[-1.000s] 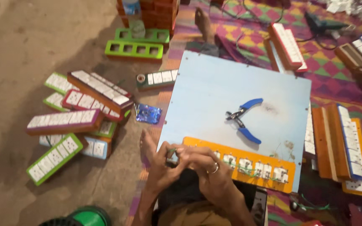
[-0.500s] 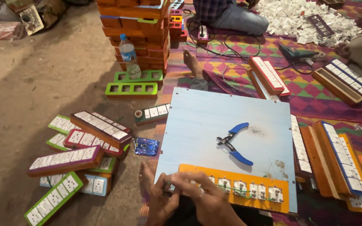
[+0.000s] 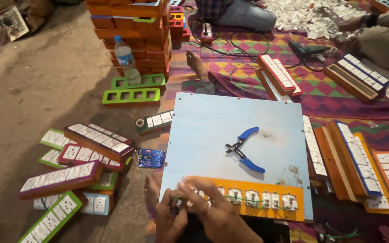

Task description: The person sits on the floor and connects green wires to a row of white switches mounted on an orange board. They use a screwdriver to tighten terminals and wire cutters to trim excess wire, repeating the process for each switch.

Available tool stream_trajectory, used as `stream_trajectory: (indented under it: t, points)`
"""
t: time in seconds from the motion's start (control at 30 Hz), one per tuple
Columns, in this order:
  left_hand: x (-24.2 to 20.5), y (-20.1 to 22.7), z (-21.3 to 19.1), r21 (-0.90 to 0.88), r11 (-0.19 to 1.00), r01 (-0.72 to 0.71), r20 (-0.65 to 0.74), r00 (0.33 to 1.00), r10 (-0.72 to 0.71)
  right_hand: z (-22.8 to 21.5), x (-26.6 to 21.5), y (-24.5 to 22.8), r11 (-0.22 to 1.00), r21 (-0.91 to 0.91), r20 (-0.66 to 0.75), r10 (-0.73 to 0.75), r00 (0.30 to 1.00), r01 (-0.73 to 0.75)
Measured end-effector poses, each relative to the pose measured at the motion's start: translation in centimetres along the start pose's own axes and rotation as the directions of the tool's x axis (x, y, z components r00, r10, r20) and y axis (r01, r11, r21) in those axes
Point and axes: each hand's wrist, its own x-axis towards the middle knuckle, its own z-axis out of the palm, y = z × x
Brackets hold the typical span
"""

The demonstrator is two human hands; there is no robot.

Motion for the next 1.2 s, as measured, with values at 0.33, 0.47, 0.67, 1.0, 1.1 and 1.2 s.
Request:
stream_trajectory:
  t: [0.33,0.47,0.67,1.0,1.1,1.2]
  points:
    - [-0.7,4.9,3.6,0.461,0.807,-0.37,-0.047,0.898,0.438,-8.0,-7.4,3.1,0.983,0.025,-0.621,0.157,0.768,-0.181]
    - [-2.1,6.4,10.5,0.221,0.875,-0.432,0.14,0.902,0.409,-13.0,-13.1,3.9,0.978,-0.017,-0.774,0.118,0.622,-0.206]
    - [-1.1,7.1,20.9,0.162,0.87,-0.465,0.507,0.796,0.331,-13.8,-15.4,5.3,0.966,-0.041,-0.808,0.12,0.577,-0.257]
    - [-2.2,4.1,24.3,0.488,0.813,-0.318,0.324,0.931,0.169,-15.7,-14.6,5.7,0.86,-0.375,-0.706,-0.023,0.708,-0.346]
    - [-2.6,4.9,24.4,0.402,0.872,-0.279,0.299,0.94,0.163,-16.1,-14.8,4.6,0.924,-0.228,-0.672,0.079,0.736,-0.308]
    - [-2.4,5.5,24.5,0.37,0.894,-0.253,0.299,0.943,0.143,-16.2,-14.8,4.3,0.926,-0.23,-0.679,0.068,0.731,-0.3]
